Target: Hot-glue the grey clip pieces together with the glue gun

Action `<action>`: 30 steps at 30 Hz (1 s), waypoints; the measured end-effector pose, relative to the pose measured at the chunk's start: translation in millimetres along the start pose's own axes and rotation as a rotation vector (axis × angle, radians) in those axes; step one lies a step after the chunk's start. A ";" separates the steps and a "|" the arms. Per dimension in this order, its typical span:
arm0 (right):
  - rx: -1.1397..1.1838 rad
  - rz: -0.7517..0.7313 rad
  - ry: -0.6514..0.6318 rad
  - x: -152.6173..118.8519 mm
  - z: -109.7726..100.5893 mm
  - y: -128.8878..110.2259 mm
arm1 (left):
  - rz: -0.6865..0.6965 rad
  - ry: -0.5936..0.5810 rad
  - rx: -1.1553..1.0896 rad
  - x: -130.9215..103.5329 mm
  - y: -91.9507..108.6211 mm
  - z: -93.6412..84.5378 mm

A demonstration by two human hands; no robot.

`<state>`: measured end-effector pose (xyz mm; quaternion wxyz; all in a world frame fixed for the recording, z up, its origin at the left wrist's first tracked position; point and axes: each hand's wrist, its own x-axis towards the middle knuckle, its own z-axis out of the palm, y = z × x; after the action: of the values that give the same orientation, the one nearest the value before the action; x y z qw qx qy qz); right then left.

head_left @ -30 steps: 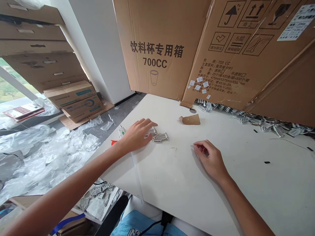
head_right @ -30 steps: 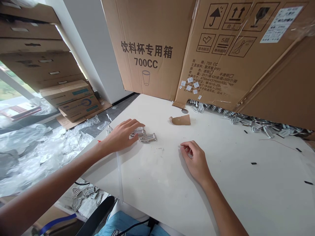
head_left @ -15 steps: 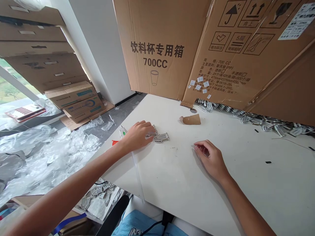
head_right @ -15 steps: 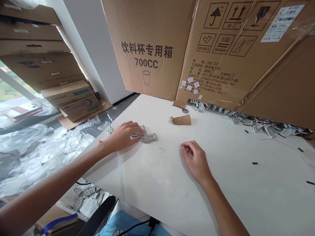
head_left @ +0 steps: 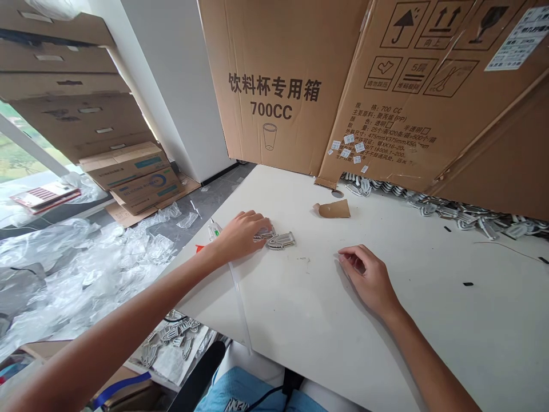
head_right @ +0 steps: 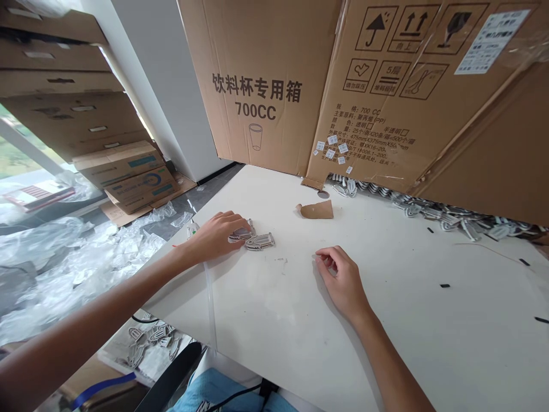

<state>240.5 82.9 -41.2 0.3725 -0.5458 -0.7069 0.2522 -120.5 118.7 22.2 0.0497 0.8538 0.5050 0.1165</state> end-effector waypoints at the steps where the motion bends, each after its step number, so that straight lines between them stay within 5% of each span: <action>1: 0.002 0.000 -0.001 0.0 -0.1 -0.1 | 0.002 -0.007 0.006 1.2 -0.2 0.1; 23: 0.000 0.006 -0.022 1.4 0.5 1.1 | -0.132 -0.051 -0.051 10.0 0.8 -1.6; 30: 0.016 0.018 -0.032 1.0 -0.1 -1.0 | -0.196 -0.003 -0.071 18.6 -12.8 -19.3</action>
<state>239.8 83.6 -40.2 0.3633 -0.5451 -0.7058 0.2698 -127.6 140.6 41.0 0.0916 0.7981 0.5817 0.1275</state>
